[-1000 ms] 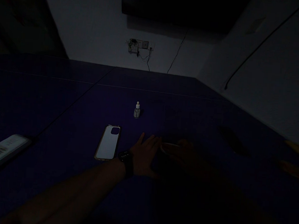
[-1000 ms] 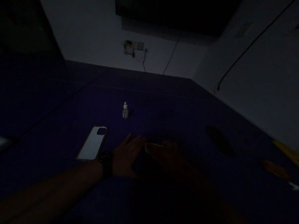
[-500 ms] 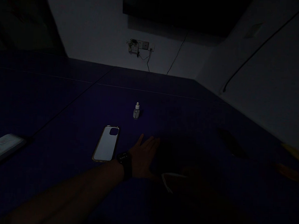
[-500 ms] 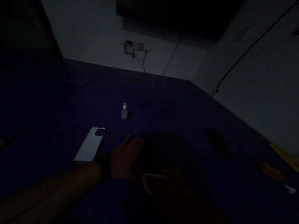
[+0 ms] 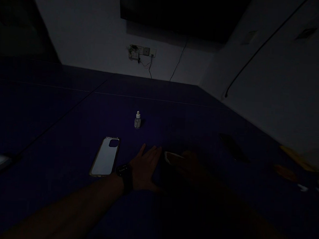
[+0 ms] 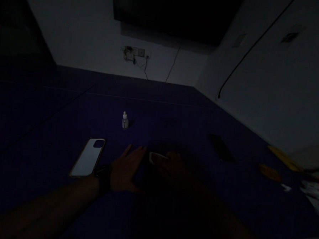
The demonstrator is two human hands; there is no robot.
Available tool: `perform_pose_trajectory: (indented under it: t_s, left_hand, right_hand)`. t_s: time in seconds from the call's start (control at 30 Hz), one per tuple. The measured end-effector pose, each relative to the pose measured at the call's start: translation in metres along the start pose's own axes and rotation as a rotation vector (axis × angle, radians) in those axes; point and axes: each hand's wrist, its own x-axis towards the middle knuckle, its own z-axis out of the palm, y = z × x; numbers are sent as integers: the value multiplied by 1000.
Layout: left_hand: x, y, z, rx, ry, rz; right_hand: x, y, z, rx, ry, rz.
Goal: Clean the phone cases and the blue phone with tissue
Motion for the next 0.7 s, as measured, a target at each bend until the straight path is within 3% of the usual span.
perform_pose_trajectory:
  t_s: [0.17, 0.27, 0.57, 0.7]
  left_hand:
    - [-1, -2, 3, 15, 7, 14]
    - [0, -1, 1, 11, 3, 8]
    - [-1, 2, -4, 18, -6, 8]
    - [0, 1, -3, 28, 7, 5]
  right_hand:
    - [-59, -24, 2, 6, -94, -98]
    - [-73, -22, 4, -18, -81, -110]
    - [6, 15, -4, -38, 2, 62]
    - [-3, 12, 1, -38, 9, 45]
